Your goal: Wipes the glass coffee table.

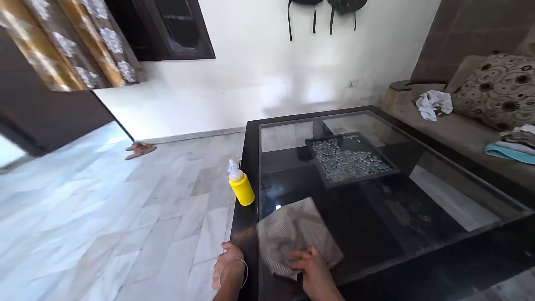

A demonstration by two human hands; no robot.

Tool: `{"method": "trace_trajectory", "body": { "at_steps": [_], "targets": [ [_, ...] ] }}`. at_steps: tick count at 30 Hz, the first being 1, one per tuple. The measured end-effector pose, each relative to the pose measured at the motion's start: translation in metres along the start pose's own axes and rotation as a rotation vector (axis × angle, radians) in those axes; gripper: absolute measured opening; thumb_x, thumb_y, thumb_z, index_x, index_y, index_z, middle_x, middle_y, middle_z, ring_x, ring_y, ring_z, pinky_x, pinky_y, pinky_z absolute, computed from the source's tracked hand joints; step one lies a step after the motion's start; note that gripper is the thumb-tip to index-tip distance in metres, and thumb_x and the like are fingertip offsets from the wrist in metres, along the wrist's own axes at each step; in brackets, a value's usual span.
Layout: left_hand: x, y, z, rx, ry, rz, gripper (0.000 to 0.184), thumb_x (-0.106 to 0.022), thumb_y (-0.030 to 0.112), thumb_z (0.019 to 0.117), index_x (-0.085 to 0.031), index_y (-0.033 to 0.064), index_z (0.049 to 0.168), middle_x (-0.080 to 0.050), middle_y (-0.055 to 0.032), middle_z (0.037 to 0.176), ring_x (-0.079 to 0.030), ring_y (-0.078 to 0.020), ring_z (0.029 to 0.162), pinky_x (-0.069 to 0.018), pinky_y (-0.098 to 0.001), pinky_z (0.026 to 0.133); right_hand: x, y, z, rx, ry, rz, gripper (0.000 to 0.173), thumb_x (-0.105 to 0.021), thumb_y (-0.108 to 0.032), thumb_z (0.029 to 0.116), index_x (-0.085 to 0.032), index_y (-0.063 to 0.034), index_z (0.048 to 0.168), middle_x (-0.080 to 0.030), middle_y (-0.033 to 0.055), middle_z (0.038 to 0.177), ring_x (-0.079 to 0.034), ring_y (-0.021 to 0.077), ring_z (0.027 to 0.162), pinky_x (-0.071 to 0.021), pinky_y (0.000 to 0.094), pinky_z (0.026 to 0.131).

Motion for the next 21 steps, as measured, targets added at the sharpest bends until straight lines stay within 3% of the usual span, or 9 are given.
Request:
{"method": "trace_trajectory", "body": {
  "at_steps": [3, 6, 12, 16, 18, 21],
  "targets": [
    [0.002, -0.001, -0.002, -0.009, -0.004, 0.005, 0.083, -0.009, 0.058, 0.1094, -0.065, 0.0008, 0.131, -0.062, -0.0233, 0.14, -0.057, -0.0386, 0.135, -0.0474, -0.0596, 0.105, -0.004, 0.0, 0.003, 0.082, -0.136, 0.075, 0.043, -0.051, 0.019, 0.0835, -0.082, -0.0044, 0.101, -0.072, 0.0101, 0.13, -0.059, 0.0392, 0.124, -0.0419, 0.0518, 0.108],
    [-0.002, -0.001, 0.003, 0.001, 0.012, 0.001, 0.082, -0.011, 0.058, 0.1094, -0.066, 0.0017, 0.13, -0.063, -0.0225, 0.139, -0.058, -0.0381, 0.134, -0.0478, -0.0601, 0.104, 0.016, 0.011, 0.005, 0.04, -0.171, 0.072, 0.036, -0.052, 0.018, 0.0865, -0.081, -0.0014, 0.097, -0.072, 0.0117, 0.129, -0.057, 0.0391, 0.127, -0.0389, 0.0511, 0.111],
    [-0.002, 0.0, 0.002, 0.01, 0.01, 0.0, 0.083, -0.008, 0.056, 0.1096, -0.067, 0.0006, 0.129, -0.064, -0.0225, 0.138, -0.059, -0.0383, 0.133, -0.0488, -0.0597, 0.102, 0.077, 0.081, -0.011, -0.209, 0.286, -0.032, 0.034, -0.057, 0.016, 0.0848, -0.082, -0.006, 0.086, -0.077, 0.0106, 0.11, -0.063, 0.0369, 0.119, -0.0429, 0.0529, 0.108],
    [-0.001, 0.0, 0.002, -0.004, 0.011, 0.024, 0.085, -0.006, 0.057, 0.1091, -0.069, 0.0007, 0.125, -0.066, -0.0224, 0.135, -0.061, -0.0387, 0.13, -0.0496, -0.0605, 0.1, 0.113, 0.131, -0.042, -0.37, 0.69, -0.125, 0.033, -0.058, 0.018, 0.0819, -0.081, -0.0058, 0.081, -0.078, 0.0143, 0.104, -0.071, 0.0372, 0.108, -0.0501, 0.0612, 0.099],
    [0.001, 0.0, -0.002, 0.001, 0.008, 0.004, 0.085, -0.006, 0.056, 0.1093, -0.068, 0.001, 0.126, -0.065, -0.0223, 0.136, -0.06, -0.0387, 0.131, -0.0495, -0.0607, 0.101, 0.126, 0.141, -0.061, -0.562, 0.899, -0.166, 0.027, -0.059, 0.015, 0.0844, -0.08, -0.0032, 0.086, -0.076, 0.0194, 0.108, -0.068, 0.0453, 0.109, -0.0463, 0.067, 0.097],
    [0.002, 0.0, -0.003, 0.012, 0.006, -0.028, 0.083, -0.008, 0.055, 0.1096, -0.068, 0.0015, 0.127, -0.065, -0.0222, 0.137, -0.06, -0.0387, 0.131, -0.0493, -0.0607, 0.101, 0.135, 0.143, -0.078, -0.855, 1.092, -0.173, 0.026, -0.058, 0.004, 0.0906, -0.078, -0.0025, 0.106, -0.069, 0.0264, 0.124, -0.056, 0.0551, 0.122, -0.041, 0.0697, 0.101]
  ]
}}
Point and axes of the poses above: each hand's wrist, its own z-axis towards the middle knuckle, its own x-axis out of the back of the hand, y = z × x, the point moved 1 cm from there along z, towards the middle knuckle
